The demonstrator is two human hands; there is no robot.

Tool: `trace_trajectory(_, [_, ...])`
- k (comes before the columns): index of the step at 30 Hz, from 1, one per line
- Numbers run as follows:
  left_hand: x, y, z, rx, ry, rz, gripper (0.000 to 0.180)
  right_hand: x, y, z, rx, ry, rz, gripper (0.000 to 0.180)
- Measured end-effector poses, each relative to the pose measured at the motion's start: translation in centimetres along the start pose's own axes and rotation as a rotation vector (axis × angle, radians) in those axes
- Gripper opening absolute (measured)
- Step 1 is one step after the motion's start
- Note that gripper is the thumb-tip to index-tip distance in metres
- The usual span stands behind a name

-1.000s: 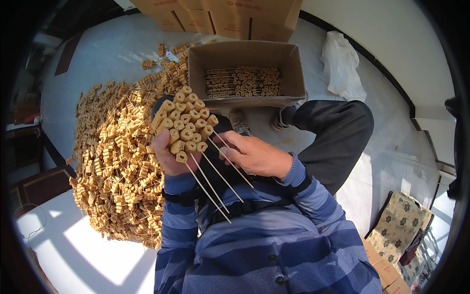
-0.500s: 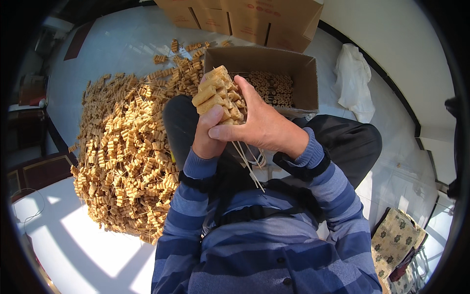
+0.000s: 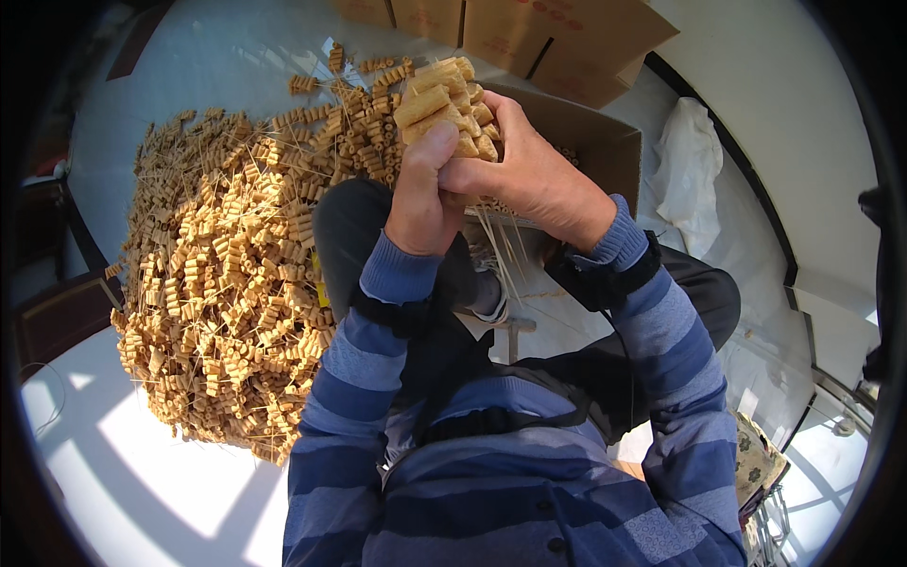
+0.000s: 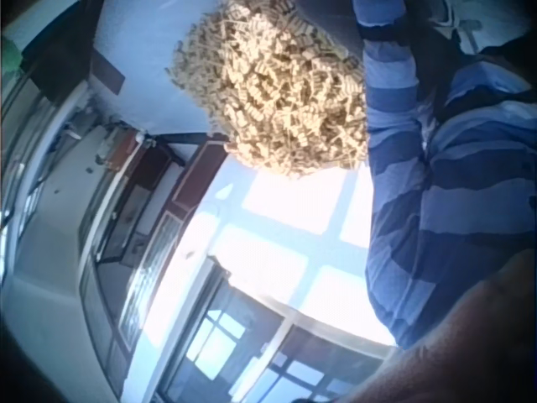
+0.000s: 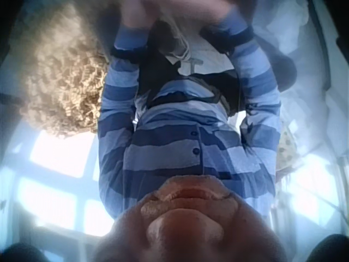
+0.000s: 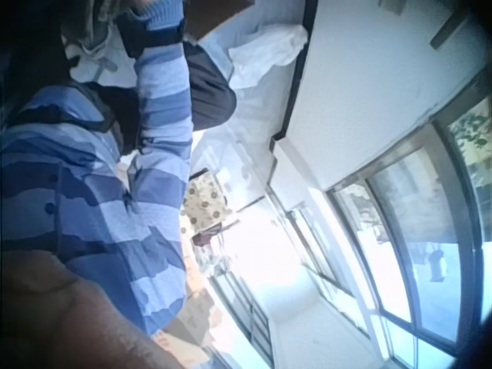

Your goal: The person sits on the floor and repeatedly picks up small cylindrical snack pieces and wooden skewers, threading the snacks onto the skewers. The completed skewers are placed into a cardboard box nearby.

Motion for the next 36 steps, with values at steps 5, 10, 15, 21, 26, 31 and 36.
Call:
trace_trajectory(5, [-1.6, -2.0, -0.5, -0.011, -0.076, 0.010, 0.063, -0.3, -3.0, -1.5, 0.020, 0.093, 0.025, 0.103])
trace_trajectory(10, [-6.7, -0.7, -5.4, 0.254, -0.582, -0.229, 0.082, -3.4, -6.6, -6.4, -0.179, 0.750, -0.062, 0.112])
trace_trajectory(15, [-10.5, 2.8, -9.0, 0.387, -0.788, -0.362, 0.083, -2.3, -9.3, -14.8, -0.209, 1.107, 0.064, 0.106])
trace_trajectory(21, [-13.9, 4.4, -9.5, 0.459, -0.909, -0.503, 0.074, 1.1, -11.4, -21.5, -0.163, 1.297, 0.308, 0.094])
trace_trajectory(26, [-18.1, 3.8, -10.1, 0.463, -1.005, -0.656, 0.068, 4.0, -12.0, -25.4, -0.158, 1.291, 0.363, 0.094])
trace_trajectory(31, [-21.7, 2.8, -8.7, 0.387, -1.007, -0.708, 0.072, 4.9, -12.4, -27.5, -0.164, 1.179, 0.351, 0.098])
trace_trajectory(36, [-24.2, 2.3, -6.8, 0.350, -1.065, -0.653, 0.072, 3.9, -12.7, -29.1, -0.119, 0.922, 0.362, 0.102])
Point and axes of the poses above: each hand's wrist, its own y-axis away from the middle knuckle, its own x-axis out of the palm, z = x × y, the point moved 6 cm from there along -y, towards the middle knuckle, and after that the axes turned 15 degrees about -z, right-handed, at the moved point
